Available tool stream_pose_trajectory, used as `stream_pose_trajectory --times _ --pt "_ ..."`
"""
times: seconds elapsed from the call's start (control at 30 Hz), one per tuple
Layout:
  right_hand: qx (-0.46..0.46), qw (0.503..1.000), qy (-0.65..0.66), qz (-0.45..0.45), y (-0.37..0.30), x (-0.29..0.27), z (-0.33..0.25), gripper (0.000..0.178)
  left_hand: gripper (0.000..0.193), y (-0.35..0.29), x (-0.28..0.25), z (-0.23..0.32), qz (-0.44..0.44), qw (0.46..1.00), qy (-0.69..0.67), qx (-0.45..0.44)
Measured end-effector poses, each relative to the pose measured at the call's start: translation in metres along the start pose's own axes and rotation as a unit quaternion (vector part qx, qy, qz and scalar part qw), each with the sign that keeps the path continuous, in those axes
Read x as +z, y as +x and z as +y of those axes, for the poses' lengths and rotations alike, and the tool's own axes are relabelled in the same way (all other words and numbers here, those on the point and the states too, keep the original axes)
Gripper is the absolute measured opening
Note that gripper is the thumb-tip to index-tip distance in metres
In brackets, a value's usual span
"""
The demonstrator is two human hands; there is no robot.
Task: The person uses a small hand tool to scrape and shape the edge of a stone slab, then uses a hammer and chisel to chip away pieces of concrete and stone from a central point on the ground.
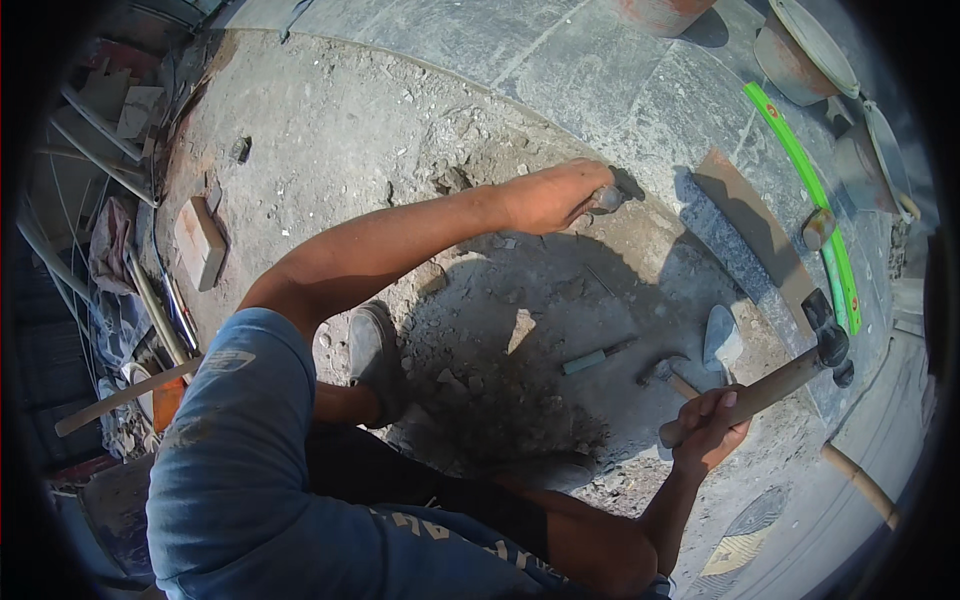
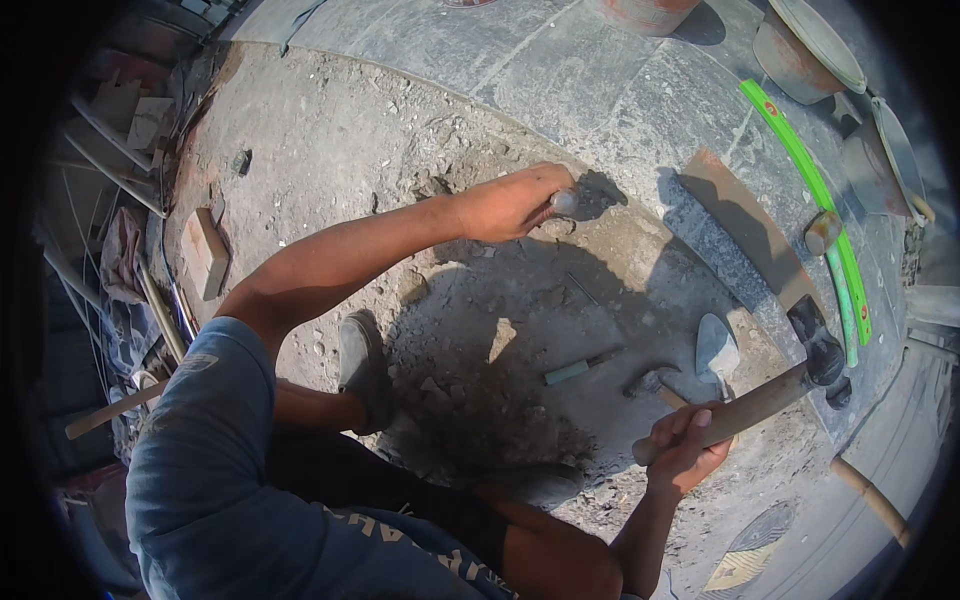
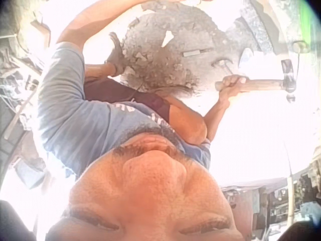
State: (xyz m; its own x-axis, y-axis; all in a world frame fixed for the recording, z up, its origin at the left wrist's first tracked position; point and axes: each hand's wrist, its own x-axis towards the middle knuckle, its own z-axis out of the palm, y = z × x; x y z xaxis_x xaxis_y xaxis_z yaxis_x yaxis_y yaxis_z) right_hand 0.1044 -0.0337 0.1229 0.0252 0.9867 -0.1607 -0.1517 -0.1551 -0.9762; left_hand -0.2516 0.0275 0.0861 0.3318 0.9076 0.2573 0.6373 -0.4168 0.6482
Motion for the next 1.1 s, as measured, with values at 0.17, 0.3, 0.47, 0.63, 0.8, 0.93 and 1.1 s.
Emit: stream_pose_trajectory --times 0.17,0.3,0.47,0.63,0.8,0.93,1.1 --pt "-0.067 0.996 -0.043 -0.042 0.0 0.024 -0.059 0.018 0.026 0.003 -0.079 -0.046 -0.062 0.993 -0.006 -0.102" --pt "-0.094 0.991 -0.083 -0.036 -0.005 0.069 -0.105 0.018 0.026 0.002 -0.107 -0.096 -0.001 0.999 -0.019 -0.049" --pt "-0.116 0.982 -0.111 -0.099 -0.014 0.129 -0.136 0.022 0.022 0.001 -0.111 -0.097 -0.011 0.999 -0.005 -0.048" --pt "-0.2 0.942 -0.235 -0.131 -0.024 0.21 -0.123 0.027 0.021 -0.016 -0.11 -0.106 -0.012 0.999 -0.027 0.031" --pt "-0.235 0.819 -0.493 -0.175 -0.001 0.241 -0.057 0.026 0.021 -0.018 -0.111 -0.101 -0.019 0.999 -0.037 0.006" --pt "-0.165 0.778 -0.577 -0.185 0.003 0.248 -0.061 0.026 0.019 -0.01 -0.102 -0.113 -0.008 1.0 -0.013 0.01" --pt "-0.31 0.929 -0.188 -0.079 -0.01 0.283 -0.122 0.021 0.023 -0.004 -0.109 -0.112 -0.012 1.0 -0.011 -0.019"
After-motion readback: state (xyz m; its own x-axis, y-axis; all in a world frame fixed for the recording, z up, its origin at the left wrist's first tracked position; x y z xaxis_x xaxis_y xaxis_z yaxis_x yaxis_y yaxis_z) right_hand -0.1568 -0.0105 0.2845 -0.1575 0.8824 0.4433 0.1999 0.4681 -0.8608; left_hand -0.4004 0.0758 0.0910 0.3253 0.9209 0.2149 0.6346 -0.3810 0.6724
